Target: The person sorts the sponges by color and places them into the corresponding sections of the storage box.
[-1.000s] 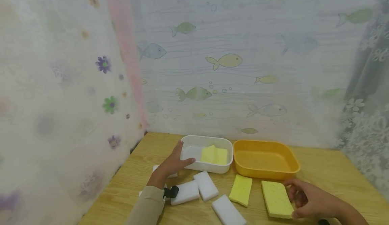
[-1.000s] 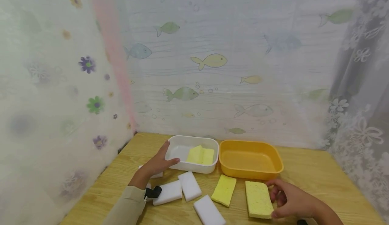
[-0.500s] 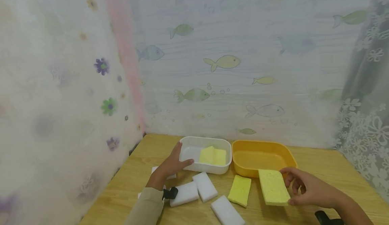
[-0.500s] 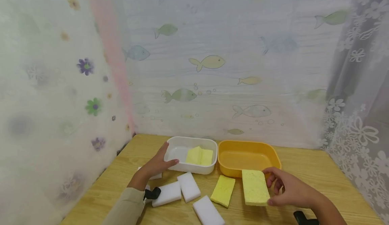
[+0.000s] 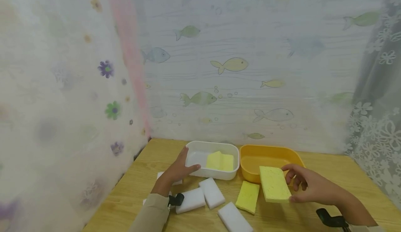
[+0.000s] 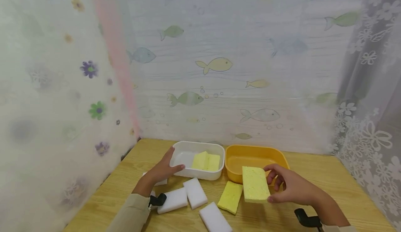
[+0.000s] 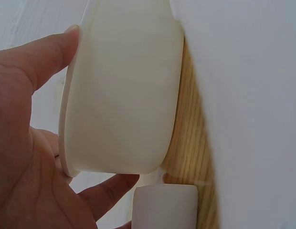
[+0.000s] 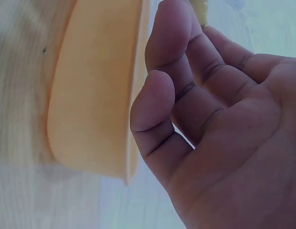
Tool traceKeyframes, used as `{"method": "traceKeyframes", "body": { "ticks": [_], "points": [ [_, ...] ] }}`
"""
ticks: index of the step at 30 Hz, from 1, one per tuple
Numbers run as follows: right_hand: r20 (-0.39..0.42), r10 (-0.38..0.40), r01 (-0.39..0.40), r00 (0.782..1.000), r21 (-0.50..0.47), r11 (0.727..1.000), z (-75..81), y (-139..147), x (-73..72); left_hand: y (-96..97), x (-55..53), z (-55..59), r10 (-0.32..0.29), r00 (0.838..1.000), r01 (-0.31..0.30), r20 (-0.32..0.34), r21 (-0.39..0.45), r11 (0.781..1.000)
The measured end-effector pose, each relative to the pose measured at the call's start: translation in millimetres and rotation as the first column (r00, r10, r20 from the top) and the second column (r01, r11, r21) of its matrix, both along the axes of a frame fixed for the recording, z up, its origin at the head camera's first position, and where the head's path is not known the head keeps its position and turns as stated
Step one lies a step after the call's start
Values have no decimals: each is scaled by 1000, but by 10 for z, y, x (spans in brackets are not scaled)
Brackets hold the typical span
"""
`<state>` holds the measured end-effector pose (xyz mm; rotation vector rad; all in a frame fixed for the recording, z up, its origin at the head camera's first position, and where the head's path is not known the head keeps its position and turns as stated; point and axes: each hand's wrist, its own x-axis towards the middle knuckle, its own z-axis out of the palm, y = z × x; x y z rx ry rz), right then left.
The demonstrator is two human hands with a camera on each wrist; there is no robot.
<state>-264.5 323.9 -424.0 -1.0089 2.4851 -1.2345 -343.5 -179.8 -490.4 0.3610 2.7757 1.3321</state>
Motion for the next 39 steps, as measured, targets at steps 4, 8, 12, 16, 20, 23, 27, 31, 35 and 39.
{"method": "traceKeyframes", "body": {
  "ticks": [4, 8, 12, 16, 20, 23, 27, 31, 35, 39],
  "points": [
    [-31, 6, -6, 999, -8, 1000, 63, -94, -35, -2, 17, 5, 7, 1000, -7, 8, 13, 1000],
    [-42, -2, 2, 999, -1, 1000, 121, -177, -76, -4, 27, 5, 11, 1000, -12, 14, 22, 1000],
    [-71, -38, 40, 997, 28, 999, 160, -227, -120, -4, 23, 9, 1, 1000, -1, 7, 19, 1000],
    [-77, -55, 58, 996, 33, 998, 193, -290, -174, 0, 20, 15, -5, 1000, 5, -1, 12, 1000],
    [-81, -72, 76, 994, 46, 996, 221, -353, -236, 4, 20, 22, -2, 1000, 2, 2, 11, 1000],
    [-91, -94, 99, 991, 49, 994, 237, -377, -267, 7, 17, 25, -4, 1000, 4, 5, 11, 1000],
    [-101, -120, 123, 988, 32, 992, 255, -397, -305, 17, 10, 23, -11, 1000, 11, -1, 6, 1000],
    [-72, -126, 128, 989, 21, 992, 276, -446, -362, 22, 1, 16, -7, 1000, 7, -3, 6, 1000],
    [-47, -137, 137, 989, 12, 990, 301, -504, -427, 20, -4, 12, -3, 1000, 3, 2, 14, 1000],
    [-55, -142, 143, 988, 12, 990, 332, -574, -486, 16, 5, 12, 6, 1000, -6, 5, 10, 1000]
  ]
}}
